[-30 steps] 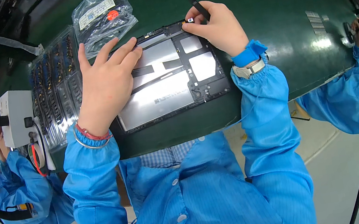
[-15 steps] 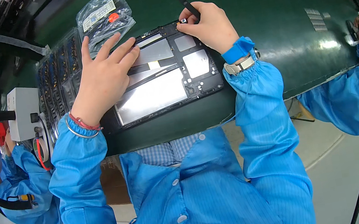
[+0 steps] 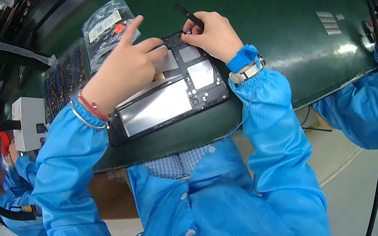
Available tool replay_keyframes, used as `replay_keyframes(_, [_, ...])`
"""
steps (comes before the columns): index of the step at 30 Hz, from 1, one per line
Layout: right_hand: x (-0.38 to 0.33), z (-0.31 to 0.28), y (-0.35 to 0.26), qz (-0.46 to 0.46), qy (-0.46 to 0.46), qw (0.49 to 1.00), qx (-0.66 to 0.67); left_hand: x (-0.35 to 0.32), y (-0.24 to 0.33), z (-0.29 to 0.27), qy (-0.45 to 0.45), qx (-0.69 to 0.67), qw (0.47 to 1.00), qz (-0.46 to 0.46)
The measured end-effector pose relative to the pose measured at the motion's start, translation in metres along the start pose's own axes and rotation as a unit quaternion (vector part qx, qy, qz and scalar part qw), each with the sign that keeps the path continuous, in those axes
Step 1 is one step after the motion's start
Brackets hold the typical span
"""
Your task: The person assembles electronic components on a circuit board using a black tool to manipulate small parts and connectors. They retrieve a tray of components from a shelf, place it on the table, and continue working on the device, occasionally adjusting the position of the board and components.
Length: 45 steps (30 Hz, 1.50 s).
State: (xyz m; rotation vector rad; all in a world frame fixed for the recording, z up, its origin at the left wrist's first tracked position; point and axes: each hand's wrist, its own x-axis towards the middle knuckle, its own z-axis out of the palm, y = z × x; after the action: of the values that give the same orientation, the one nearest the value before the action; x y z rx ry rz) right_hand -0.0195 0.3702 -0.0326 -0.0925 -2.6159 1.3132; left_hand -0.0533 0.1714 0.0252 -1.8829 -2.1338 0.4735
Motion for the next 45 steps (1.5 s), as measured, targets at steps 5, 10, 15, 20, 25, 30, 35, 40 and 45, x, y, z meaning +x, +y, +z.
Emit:
replay_keyframes(5, [-0.001, -0.002, -0.005, -0.014, 0.049, 0.999, -0.007, -0.003, 0.007, 0.013, 0.027, 0.007, 0.999, -0.016])
replay_keyframes(10, [0.001, 0.002, -0.010, -0.114, 0.153, 0.980, 0.060, -0.029, 0.018, 0.003, 0.052, -0.005, 0.986, -0.157])
replay_keyframes(15, [-0.008, -0.010, -0.020, -0.161, 0.060, 0.984, -0.039, -0.091, 0.095, -0.035, 0.200, -0.370, 0.862, -0.282])
replay_keyframes(20, [-0.013, 0.002, -0.069, -0.228, -0.101, 0.956, -0.156, -0.118, 0.165, -0.012, 0.267, -0.859, 0.333, -0.283])
replay_keyframes(25, [0.001, 0.036, -0.074, -0.265, -0.126, 0.907, -0.302, -0.108, 0.164, 0.003, 0.247, -0.933, -0.075, -0.250])
replay_keyframes(30, [-0.005, 0.043, -0.071, -0.268, -0.133, 0.892, -0.339, -0.099, 0.166, 0.021, 0.276, -0.920, -0.178, -0.215])
replay_keyframes(35, [-0.024, 0.036, -0.074, -0.267, -0.189, 0.890, -0.318, -0.097, 0.184, 0.034, 0.314, -0.897, -0.225, -0.216])
replay_keyframes(40, [-0.022, 0.032, -0.089, -0.212, -0.217, 0.897, -0.322, -0.089, 0.164, -0.010, 0.359, -0.893, -0.120, -0.241])
replay_keyframes(45, [-0.017, 0.036, -0.090, -0.157, -0.222, 0.930, -0.246, -0.022, 0.150, -0.006, 0.514, -0.799, -0.073, -0.302])
